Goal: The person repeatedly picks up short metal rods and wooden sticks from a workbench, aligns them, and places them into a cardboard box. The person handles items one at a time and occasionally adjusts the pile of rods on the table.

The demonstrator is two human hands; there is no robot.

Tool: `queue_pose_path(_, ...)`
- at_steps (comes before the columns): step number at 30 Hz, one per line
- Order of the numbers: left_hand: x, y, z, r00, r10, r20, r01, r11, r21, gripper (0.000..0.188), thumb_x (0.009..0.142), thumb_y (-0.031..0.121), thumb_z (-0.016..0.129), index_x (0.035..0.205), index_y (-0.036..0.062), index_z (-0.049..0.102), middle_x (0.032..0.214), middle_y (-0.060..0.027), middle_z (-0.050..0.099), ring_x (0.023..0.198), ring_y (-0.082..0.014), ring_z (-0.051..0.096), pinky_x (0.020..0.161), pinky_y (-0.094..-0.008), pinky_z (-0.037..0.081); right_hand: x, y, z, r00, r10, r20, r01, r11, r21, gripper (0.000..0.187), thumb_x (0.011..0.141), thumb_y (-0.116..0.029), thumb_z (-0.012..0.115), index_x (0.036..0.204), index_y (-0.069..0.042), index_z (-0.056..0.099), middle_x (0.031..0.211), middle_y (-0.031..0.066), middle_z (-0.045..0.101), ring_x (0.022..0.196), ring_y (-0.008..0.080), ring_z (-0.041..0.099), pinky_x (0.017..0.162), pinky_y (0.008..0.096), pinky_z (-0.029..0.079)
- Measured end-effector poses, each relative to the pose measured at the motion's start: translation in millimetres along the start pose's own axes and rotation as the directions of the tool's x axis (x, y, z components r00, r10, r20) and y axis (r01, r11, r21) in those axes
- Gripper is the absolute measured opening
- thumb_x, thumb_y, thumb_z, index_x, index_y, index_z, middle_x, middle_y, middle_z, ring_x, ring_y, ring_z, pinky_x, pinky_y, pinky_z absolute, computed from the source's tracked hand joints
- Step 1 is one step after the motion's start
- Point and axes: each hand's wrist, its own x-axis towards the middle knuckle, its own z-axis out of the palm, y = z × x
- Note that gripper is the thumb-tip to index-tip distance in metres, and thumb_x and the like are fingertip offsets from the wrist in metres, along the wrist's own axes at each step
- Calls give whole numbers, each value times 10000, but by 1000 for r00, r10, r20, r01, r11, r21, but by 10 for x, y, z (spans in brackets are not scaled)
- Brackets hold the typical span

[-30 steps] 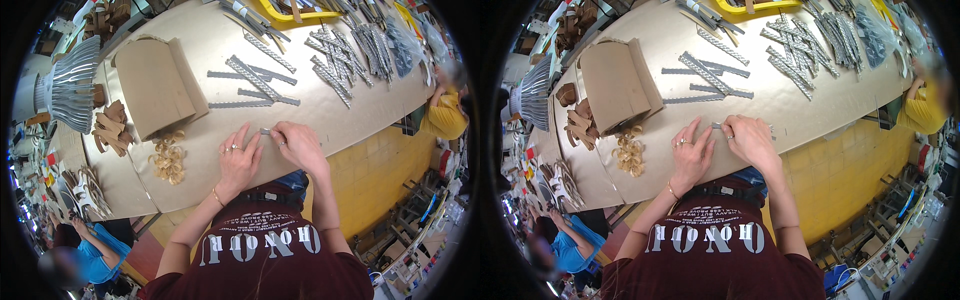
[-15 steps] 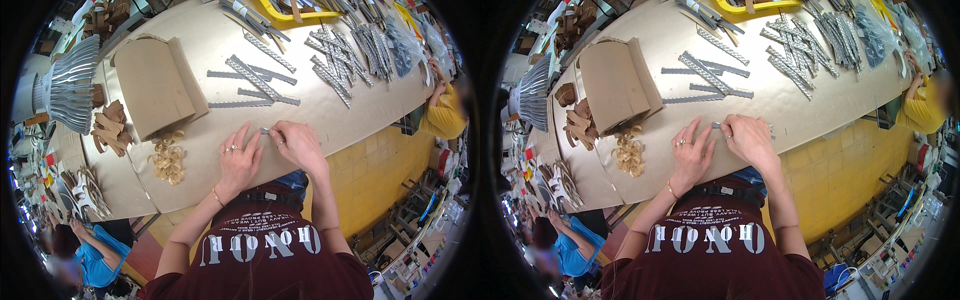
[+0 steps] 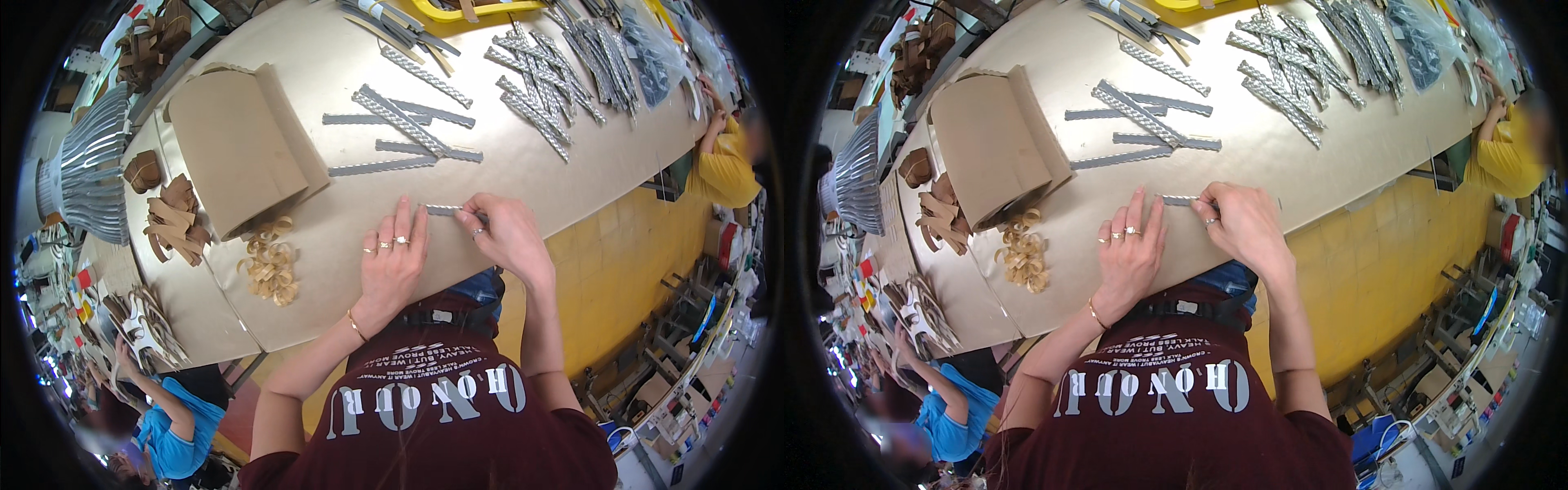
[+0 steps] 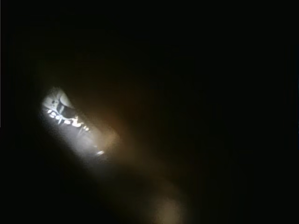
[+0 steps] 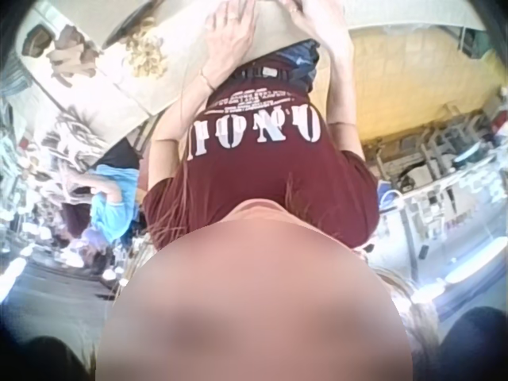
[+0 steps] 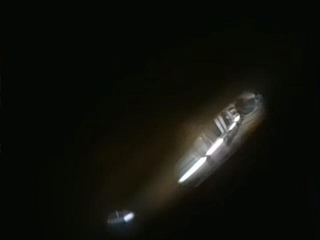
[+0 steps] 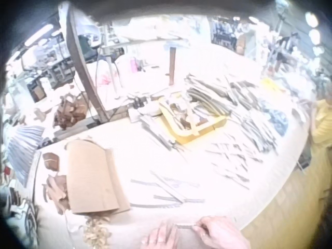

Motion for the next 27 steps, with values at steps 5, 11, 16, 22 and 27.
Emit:
queue_pose_path(5,13,13,-14,999,54,-1,-54,993,102,444,891,245,682,1296,73,625,1388,-120,547,1073,-221,571,876,-371,437,34,39,37,999,-38,-17,38,999,-13,172,883,-173,676,860,-3,685,668,172,638,611,344,615,612,431,465)
queue_pose_path(11,22,24,-13,999,40,-2,-40,996,84,422,894,243,681,1277,70,636,1374,-120,555,1073,-218,569,861,-365,437,47,11,26,1000,18,2,-18,1000,-6,146,859,-145,661,854,-4,697,685,169,659,627,342,636,632,421,483)
queue_pose_path(16,9,53,-18,998,24,51,-28,997,78,455,897,224,671,1318,62,610,1434,-133,511,1169,-236,554,930,-375,433,82,-32,18,994,102,27,-101,995,-28,180,836,-186,666,841,-12,710,699,169,672,654,345,655,668,415,502)
queue_pose_path(22,32,220,7,991,44,126,-14,972,-233,645,921,190,623,1484,-14,385,1576,-223,308,1469,-345,304,1165,-485,289,105,-39,29,991,133,20,-132,990,-44,199,825,-224,681,798,-32,725,714,166,688,728,350,684,684,443,520)
queue_pose_path(27,71,306,60,973,55,222,25,939,-343,686,933,249,616,1499,-27,344,1577,-216,305,1458,-330,321,1195,-464,261,25,47,-20,978,209,-6,-209,977,-47,223,826,-242,722,816,-20,720,703,182,675,706,351,676,667,437,516)
